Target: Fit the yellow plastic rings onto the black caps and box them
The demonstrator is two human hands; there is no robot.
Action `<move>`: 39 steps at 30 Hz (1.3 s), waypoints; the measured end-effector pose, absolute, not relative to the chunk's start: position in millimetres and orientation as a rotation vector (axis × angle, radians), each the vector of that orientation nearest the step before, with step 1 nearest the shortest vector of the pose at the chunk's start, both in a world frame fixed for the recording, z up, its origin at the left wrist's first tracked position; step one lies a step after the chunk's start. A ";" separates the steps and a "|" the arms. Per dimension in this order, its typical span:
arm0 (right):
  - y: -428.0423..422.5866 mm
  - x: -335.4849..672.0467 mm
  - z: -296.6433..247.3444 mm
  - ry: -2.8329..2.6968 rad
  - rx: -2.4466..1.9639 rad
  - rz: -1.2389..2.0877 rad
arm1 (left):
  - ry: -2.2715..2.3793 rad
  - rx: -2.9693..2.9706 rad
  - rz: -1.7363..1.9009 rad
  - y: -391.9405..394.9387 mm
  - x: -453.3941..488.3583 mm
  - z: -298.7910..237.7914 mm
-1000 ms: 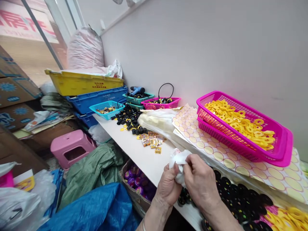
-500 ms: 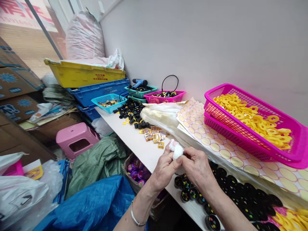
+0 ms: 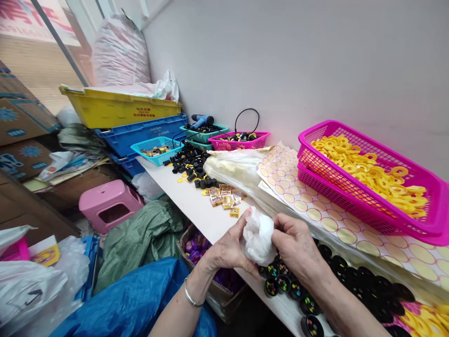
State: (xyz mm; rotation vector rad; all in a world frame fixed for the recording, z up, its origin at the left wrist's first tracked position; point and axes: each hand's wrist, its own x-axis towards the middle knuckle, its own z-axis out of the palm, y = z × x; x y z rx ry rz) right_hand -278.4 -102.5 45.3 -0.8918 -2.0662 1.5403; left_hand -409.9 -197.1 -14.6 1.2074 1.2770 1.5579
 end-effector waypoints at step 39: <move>-101.9 -301.1 10.3 -2.277 -0.376 1.327 | 1.306 0.602 1.946 -199.5 -425.9 -55.4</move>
